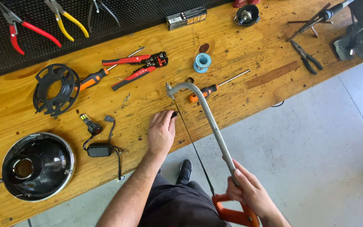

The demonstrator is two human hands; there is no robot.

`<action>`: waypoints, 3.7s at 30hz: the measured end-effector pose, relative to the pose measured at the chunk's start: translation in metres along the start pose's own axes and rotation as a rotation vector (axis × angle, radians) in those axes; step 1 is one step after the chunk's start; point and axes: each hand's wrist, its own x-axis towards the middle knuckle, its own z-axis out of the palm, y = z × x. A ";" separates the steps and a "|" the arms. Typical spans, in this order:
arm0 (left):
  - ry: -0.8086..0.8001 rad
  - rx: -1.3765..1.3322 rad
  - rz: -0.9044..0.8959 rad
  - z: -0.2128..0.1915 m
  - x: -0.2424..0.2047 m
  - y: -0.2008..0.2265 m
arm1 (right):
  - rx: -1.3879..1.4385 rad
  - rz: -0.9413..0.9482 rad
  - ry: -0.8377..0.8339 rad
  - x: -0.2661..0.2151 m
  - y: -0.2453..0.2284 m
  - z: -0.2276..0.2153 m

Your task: The person uses a hacksaw to cut a small black metal ring held in the left hand. The sawing continues steadily until the ring is severed, after which the person sets the saw down and briefly handles the cut pieces on the workbench.

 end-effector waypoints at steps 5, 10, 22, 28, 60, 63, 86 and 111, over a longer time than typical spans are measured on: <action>-0.036 -0.054 0.033 -0.005 0.002 0.002 | 0.067 0.055 0.056 -0.017 0.008 -0.023; -0.015 -0.004 -0.003 -0.001 0.000 -0.001 | 0.085 0.027 -0.030 -0.003 0.004 -0.027; -0.005 -0.002 -0.024 0.000 0.000 0.000 | 0.029 0.053 -0.087 -0.015 0.008 -0.055; 0.002 0.029 -0.039 0.003 -0.002 -0.001 | 0.018 0.057 -0.101 -0.010 0.009 -0.061; -0.071 -0.061 0.085 0.005 -0.025 0.014 | 0.023 -0.308 -0.177 0.107 -0.029 0.007; -0.048 -0.061 0.086 -0.001 -0.023 0.021 | 0.036 -0.319 -0.186 0.111 -0.031 0.011; -0.098 0.057 0.082 -0.004 -0.022 0.033 | -0.039 -0.332 -0.191 0.120 -0.034 0.021; 0.023 0.028 0.054 0.000 -0.047 0.038 | 0.015 -0.287 -0.217 0.106 -0.026 0.013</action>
